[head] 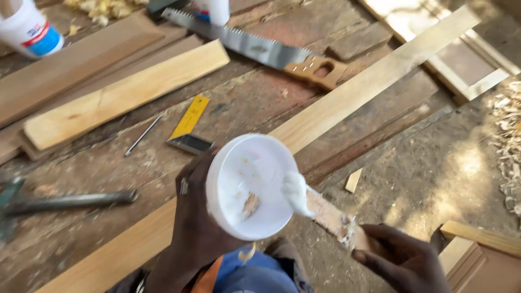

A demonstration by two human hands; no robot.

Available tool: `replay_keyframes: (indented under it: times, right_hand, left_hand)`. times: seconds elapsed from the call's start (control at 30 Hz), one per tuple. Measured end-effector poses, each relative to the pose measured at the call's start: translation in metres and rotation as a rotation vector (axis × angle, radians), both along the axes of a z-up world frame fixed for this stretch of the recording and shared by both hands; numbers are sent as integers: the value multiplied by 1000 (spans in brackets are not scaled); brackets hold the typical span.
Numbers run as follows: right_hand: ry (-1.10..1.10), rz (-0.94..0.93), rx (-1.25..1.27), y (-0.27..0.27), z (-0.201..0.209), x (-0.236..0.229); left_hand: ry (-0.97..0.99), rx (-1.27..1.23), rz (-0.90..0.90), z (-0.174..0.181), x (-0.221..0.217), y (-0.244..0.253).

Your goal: Hammering nails into a wooden board and applying white glue with a brush at a workbench.

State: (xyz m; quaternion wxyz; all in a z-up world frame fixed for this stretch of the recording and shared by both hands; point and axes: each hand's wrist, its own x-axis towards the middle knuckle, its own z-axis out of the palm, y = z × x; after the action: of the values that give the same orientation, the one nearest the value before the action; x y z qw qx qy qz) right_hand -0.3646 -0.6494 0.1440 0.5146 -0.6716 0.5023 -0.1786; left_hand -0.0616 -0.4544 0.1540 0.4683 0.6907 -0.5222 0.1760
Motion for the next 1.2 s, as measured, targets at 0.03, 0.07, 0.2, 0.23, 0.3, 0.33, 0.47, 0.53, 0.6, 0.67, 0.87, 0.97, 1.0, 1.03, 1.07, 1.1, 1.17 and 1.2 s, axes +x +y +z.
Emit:
replay_keyframes:
  times: [0.03, 0.07, 0.2, 0.23, 0.3, 0.33, 0.47, 0.53, 0.6, 0.67, 0.87, 0.97, 1.0, 1.03, 1.07, 1.1, 1.17, 1.2]
  right_hand:
    - [-25, -16, 98, -13, -10, -2]
    - [-29, -12, 92, -31, -9, -3]
    - [-48, 102, 85, -90, 3, 8]
    - [26, 87, 78, -103, 17, 5]
    - [-1, 125, 57, -147, -2, -14]
    - [-38, 156, 37, -172, -10, -22]
    - [-233, 281, 109, -249, 17, -49]
    - [-221, 309, 152, -284, 34, -55]
    - [-353, 363, 204, -340, 15, -65]
    - [-480, 417, 278, -381, 3, -69]
    - [-364, 196, 204, -481, 19, -22]
    - [-328, 101, 31, -523, 18, 0]
    - [-347, 119, -49, -542, 10, 6]
    - [-364, 138, -127, -560, 2, 12]
    - [-362, 137, -125, -563, 4, 16]
    - [-296, 79, -172, -566, 6, 21]
    - [-230, 21, -218, -571, 8, 27]
    - [-163, 12, -272, -572, 6, 28]
  left_hand:
    - [36, -4, 30, -1, -5, -9]
    - [32, -11, 33, 1, -7, -28]
    - [129, 23, 67, -5, -24, -79]
    - [169, 20, 60, -10, -34, -97]
    - [191, -4, 47, -4, -45, -135]
    - [201, -27, 27, 1, -48, -158]
    - [270, 20, 9, 10, -65, -240]
    - [413, -28, -22, 13, -69, -280]
    - [425, -119, -114, 25, -71, -323]
    - [445, -195, -195, 28, -73, -357]
    - [383, -313, -199, 35, -68, -429]
    - [429, -345, -133, 39, -68, -424]
    - [417, -350, -87, 36, -66, -420]
    - [407, -353, -37, 31, -64, -413]
    - [408, -351, -37, 27, -62, -406]
    - [425, -343, 24, 22, -60, -399]
    - [441, -334, 85, 17, -57, -384]
    - [440, -327, 122, 16, -55, -377]
